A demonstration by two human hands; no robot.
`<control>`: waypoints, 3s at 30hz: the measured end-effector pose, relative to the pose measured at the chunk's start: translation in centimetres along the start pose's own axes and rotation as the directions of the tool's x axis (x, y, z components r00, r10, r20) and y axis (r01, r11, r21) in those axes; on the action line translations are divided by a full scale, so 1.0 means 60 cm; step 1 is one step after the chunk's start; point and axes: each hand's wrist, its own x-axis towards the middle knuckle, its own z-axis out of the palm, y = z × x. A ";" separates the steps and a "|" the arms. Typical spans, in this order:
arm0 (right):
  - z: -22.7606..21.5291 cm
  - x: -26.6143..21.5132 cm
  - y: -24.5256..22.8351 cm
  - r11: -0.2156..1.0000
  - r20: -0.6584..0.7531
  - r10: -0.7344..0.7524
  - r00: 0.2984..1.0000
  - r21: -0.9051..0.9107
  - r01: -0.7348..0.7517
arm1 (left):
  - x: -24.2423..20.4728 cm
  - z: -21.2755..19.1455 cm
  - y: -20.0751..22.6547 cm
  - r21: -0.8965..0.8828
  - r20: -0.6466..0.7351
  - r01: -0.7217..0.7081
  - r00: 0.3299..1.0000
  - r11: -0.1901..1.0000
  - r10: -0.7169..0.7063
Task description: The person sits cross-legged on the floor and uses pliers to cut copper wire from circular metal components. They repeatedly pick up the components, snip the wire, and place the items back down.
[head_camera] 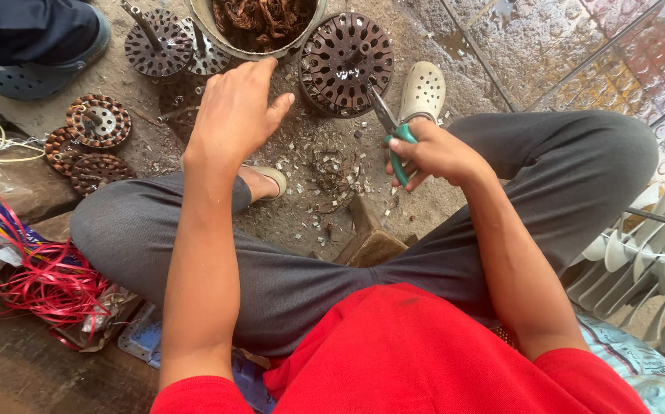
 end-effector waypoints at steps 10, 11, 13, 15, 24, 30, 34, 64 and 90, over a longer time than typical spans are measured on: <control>-0.018 0.018 0.002 0.981 0.011 0.023 1.000 0.193 -0.025 | -0.026 0.015 -0.025 0.035 -0.058 -0.009 0.998 0.999 0.011; -0.018 0.021 0.001 0.978 0.013 0.023 1.000 0.207 -0.025 | -0.029 0.015 -0.026 0.039 -0.059 -0.011 0.998 0.999 0.013; -0.019 0.025 -0.002 0.976 0.010 0.016 1.000 0.217 -0.018 | -0.032 0.014 -0.027 0.031 -0.067 -0.017 0.998 0.999 0.019; -0.020 0.027 -0.004 0.978 0.005 0.007 1.000 0.210 -0.007 | -0.037 0.013 -0.026 0.006 -0.074 -0.024 0.997 1.000 0.024; -0.023 0.033 0.001 0.989 -0.013 0.031 0.999 0.146 -0.029 | -0.047 0.007 -0.027 -0.003 -0.072 0.013 0.997 1.000 -0.013; -0.030 0.038 0.007 0.971 -0.007 -0.020 1.000 0.237 0.021 | -0.046 0.009 -0.027 0.005 -0.062 0.023 0.998 1.000 -0.023; -0.033 0.023 -0.001 0.968 0.008 -0.040 0.999 0.248 0.037 | -0.046 0.006 -0.028 0.000 -0.100 -0.005 0.995 1.000 0.005; -0.026 0.017 -0.014 0.997 -0.029 -0.009 1.000 0.073 0.011 | -0.053 0.013 -0.036 0.055 -0.111 -0.026 0.993 0.998 0.032; -0.037 -0.025 -0.004 0.941 -0.287 -0.093 0.954 -0.337 -0.010 | -0.058 0.015 -0.040 0.021 -0.181 -0.064 0.981 0.998 0.067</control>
